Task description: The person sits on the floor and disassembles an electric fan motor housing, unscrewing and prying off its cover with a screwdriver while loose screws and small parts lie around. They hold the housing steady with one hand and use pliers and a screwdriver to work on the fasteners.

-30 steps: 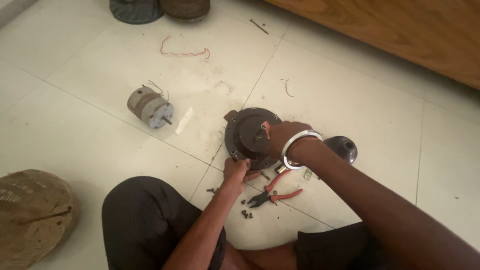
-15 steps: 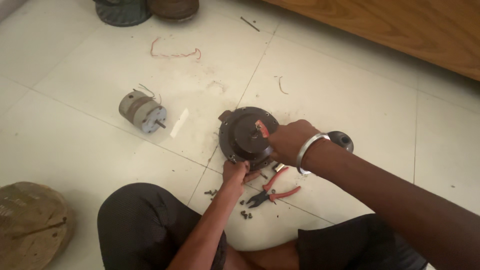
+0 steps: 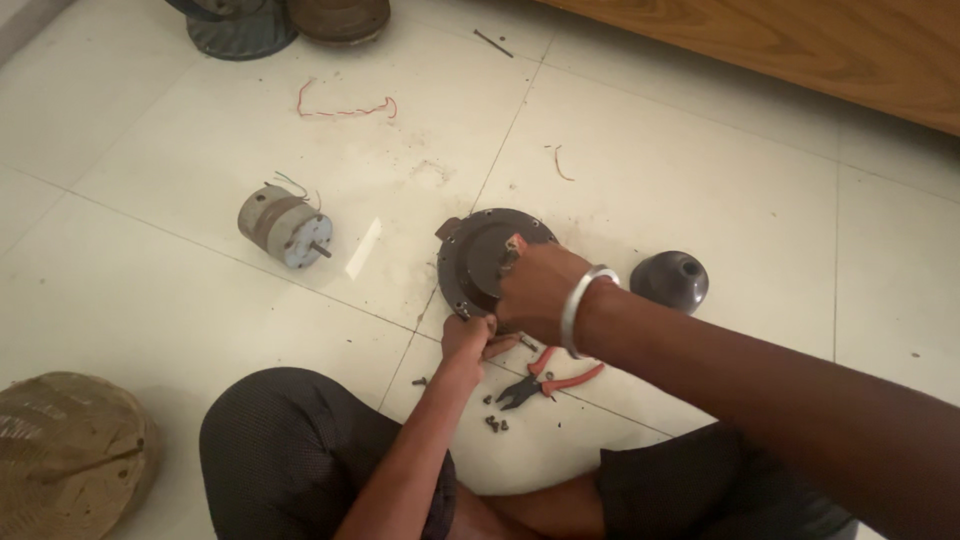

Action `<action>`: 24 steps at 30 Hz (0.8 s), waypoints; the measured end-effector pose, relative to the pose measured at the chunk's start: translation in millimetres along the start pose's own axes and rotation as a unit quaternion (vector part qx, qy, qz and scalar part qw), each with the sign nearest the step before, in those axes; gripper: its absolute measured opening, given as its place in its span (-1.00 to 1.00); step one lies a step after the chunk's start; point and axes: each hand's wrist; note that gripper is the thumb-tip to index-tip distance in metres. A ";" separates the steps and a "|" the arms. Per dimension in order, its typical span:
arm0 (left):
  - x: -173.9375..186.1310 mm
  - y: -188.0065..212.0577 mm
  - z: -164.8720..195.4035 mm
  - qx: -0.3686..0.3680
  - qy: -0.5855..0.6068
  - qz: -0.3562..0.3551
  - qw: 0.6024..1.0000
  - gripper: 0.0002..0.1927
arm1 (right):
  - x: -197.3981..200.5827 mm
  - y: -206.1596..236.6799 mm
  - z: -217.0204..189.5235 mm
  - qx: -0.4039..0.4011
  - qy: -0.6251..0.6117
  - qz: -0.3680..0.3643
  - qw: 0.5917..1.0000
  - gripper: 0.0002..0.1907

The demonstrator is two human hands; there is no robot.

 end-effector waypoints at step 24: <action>-1.0 -11.0 -8.9 -0.010 -0.017 -0.018 1.000 -0.81 | -15.6 -9.8 21.3 -0.287 -0.315 -0.091 0.900 -0.66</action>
Point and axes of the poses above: each hand's wrist, its own y-axis away from the middle knuckle, its own x-axis out of the back of the hand, z = x × y, and after that the axes turned 2 degrees about y, right-handed
